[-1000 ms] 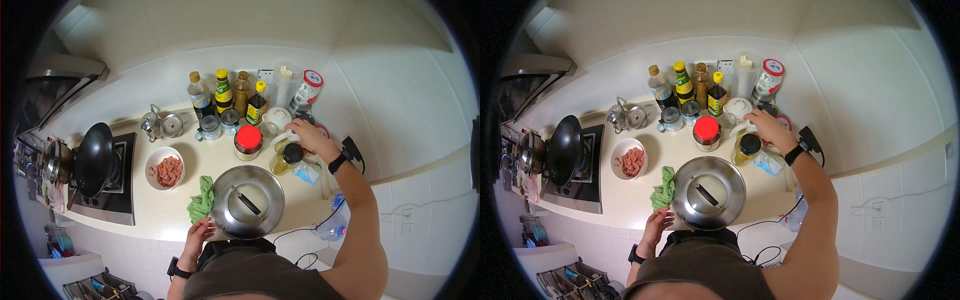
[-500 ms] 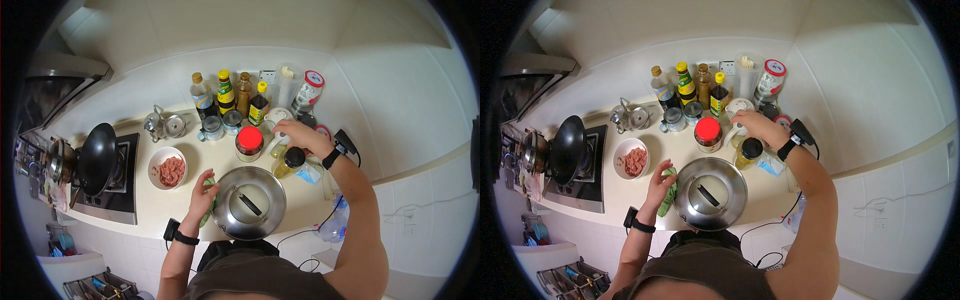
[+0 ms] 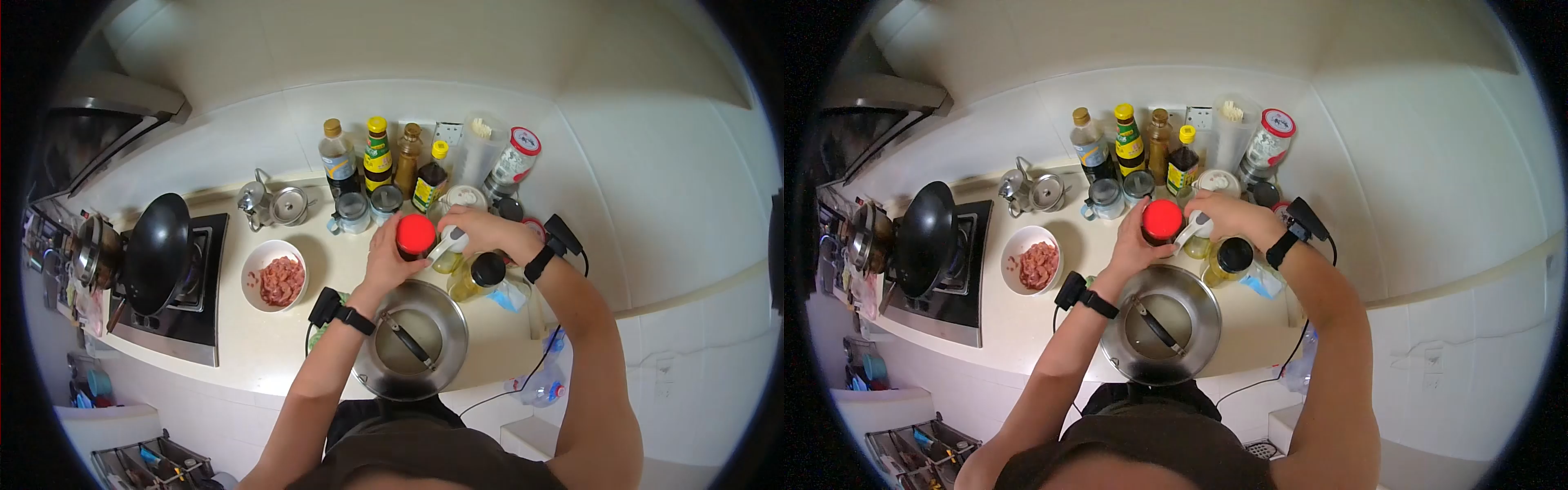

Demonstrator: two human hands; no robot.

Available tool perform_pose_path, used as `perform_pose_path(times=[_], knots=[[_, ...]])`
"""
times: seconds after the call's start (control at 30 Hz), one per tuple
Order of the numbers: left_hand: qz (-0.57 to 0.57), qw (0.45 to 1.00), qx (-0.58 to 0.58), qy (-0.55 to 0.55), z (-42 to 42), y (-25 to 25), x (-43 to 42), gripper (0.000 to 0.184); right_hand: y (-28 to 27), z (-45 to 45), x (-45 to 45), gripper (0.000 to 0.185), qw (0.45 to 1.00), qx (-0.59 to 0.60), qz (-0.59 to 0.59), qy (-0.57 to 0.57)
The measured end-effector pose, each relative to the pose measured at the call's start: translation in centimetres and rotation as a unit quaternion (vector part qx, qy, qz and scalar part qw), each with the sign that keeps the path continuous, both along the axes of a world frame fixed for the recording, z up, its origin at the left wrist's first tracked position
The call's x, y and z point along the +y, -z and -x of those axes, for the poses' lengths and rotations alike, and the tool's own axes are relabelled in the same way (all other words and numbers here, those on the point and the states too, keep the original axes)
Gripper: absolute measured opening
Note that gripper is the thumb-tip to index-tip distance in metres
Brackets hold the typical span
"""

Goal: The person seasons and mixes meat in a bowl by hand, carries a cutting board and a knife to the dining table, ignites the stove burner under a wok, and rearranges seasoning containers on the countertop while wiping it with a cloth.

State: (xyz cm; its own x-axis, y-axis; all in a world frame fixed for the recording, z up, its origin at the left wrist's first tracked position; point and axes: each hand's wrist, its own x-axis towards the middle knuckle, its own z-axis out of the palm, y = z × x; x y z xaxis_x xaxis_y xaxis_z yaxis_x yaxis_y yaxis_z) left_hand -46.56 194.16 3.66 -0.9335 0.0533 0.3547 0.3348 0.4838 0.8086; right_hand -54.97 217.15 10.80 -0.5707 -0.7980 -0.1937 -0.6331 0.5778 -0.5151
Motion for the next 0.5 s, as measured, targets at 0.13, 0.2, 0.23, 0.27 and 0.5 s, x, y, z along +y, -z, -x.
perform_pose_path(times=[0.13,0.2,0.23,0.27,0.5], knots=[[0.005,0.999,-0.045,-0.007,1.1,0.6,0.3,0.094,0.3,0.2,-0.3,0.065,1.0,0.009,-0.002,0.0],[-0.024,0.999,-0.033,0.009,1.4,1.1,-0.1,0.091,0.6,0.2,-0.2,0.064,0.999,0.034,0.022,-0.018],[-0.038,0.999,-0.03,0.017,1.5,1.3,-0.4,0.09,0.8,0.1,-0.2,0.064,0.999,0.033,0.021,-0.018],[-0.051,0.998,-0.027,0.026,1.5,1.3,-0.8,0.088,0.9,0.0,-0.4,0.063,0.999,0.033,0.02,-0.022],[0.005,1.0,-0.023,-0.019,-0.7,0.4,-3.7,0.085,0.7,-0.9,-3.5,0.06,0.998,0.035,0.039,-0.046]])
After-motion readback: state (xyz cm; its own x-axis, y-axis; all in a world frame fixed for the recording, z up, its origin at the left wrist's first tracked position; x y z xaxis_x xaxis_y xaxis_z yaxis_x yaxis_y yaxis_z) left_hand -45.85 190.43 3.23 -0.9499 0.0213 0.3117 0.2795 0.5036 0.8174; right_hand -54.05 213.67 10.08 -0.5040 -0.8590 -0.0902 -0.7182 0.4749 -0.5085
